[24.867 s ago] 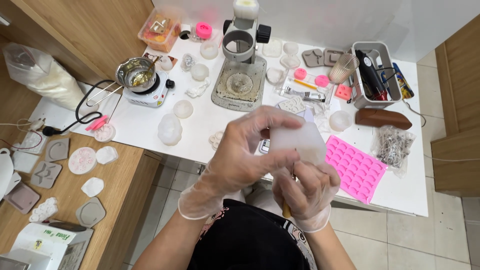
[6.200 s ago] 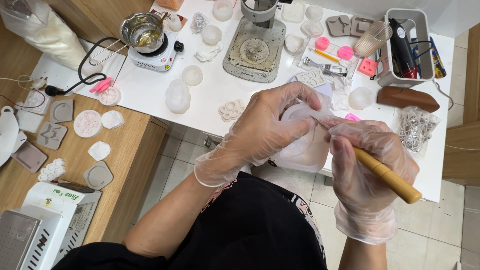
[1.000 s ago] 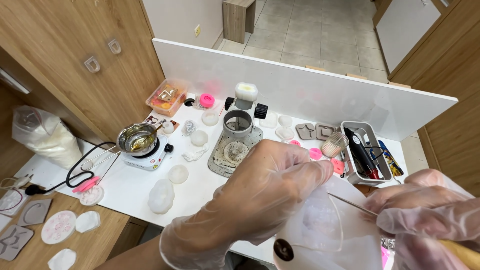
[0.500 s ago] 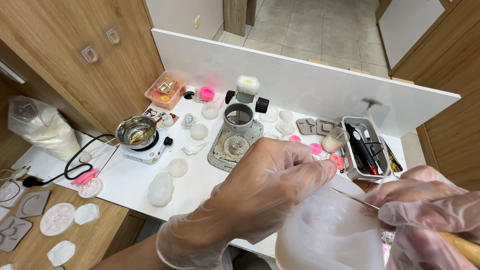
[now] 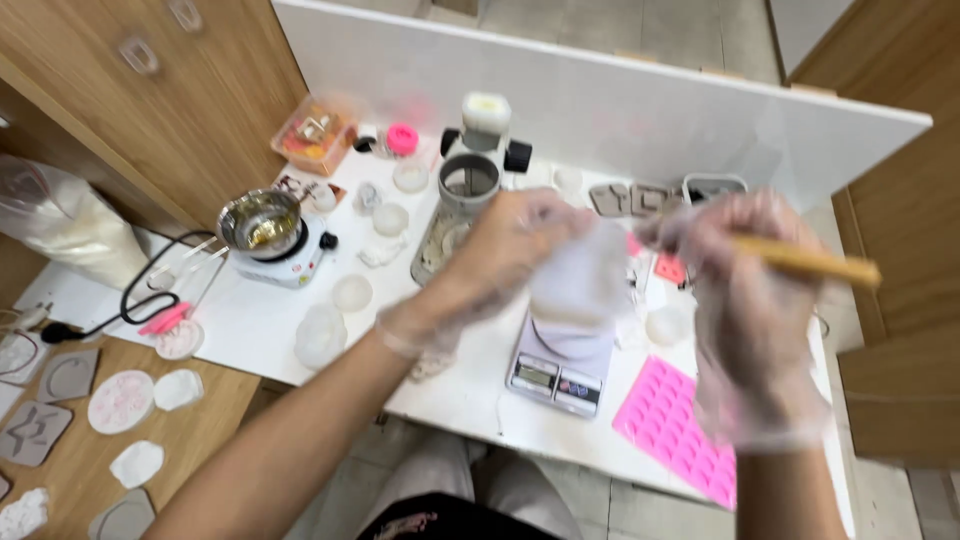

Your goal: Preparing a silicone candle mold by piercing it and inserting a wick using a specialized tool.

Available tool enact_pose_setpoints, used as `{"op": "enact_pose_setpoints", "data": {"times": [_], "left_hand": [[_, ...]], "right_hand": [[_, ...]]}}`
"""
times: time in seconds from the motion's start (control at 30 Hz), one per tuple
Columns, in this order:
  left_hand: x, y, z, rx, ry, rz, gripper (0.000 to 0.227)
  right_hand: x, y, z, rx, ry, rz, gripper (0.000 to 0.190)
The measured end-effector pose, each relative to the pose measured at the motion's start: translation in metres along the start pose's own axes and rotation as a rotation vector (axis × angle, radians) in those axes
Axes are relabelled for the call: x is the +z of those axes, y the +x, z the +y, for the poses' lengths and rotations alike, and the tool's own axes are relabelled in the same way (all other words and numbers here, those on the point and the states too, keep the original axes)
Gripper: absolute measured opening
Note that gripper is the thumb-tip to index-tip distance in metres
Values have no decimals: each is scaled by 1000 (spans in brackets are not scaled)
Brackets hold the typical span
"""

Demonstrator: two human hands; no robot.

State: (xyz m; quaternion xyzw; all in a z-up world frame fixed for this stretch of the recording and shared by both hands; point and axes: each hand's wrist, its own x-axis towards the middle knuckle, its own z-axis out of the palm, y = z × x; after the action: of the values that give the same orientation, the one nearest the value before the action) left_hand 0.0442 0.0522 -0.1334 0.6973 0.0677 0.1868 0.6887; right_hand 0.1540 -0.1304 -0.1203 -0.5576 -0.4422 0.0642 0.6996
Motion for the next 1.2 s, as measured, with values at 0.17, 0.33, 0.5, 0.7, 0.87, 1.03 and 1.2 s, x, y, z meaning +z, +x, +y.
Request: {"op": "enact_pose_setpoints", "data": {"times": [0.17, 0.33, 0.5, 0.7, 0.87, 1.03, 1.2], "left_hand": [[-34, -2, -82, -175, -71, 112, 20], [-60, -22, -141, -269, -83, 343, 27], [-65, -41, -142, -311, -148, 415, 19], [-50, -66, -105, -395, -82, 370, 21], [-39, -78, -72, -348, 112, 429, 17], [-40, -79, -77, -358, 179, 452, 16], [-32, -89, -55, -360, 289, 471, 17]], "right_hand": [[-59, -36, 82, 215, 18, 151, 14], [-86, -115, 133, 276, -662, 95, 11], [-160, -209, 279, 1196, -1181, -252, 61], [-146, -233, 346, 1151, -1297, -415, 33], [-86, -198, 284, 947, -1543, -288, 30], [27, -190, 230, 535, -1166, -91, 17], [101, -230, 277, 49, -1294, -626, 16]]}}
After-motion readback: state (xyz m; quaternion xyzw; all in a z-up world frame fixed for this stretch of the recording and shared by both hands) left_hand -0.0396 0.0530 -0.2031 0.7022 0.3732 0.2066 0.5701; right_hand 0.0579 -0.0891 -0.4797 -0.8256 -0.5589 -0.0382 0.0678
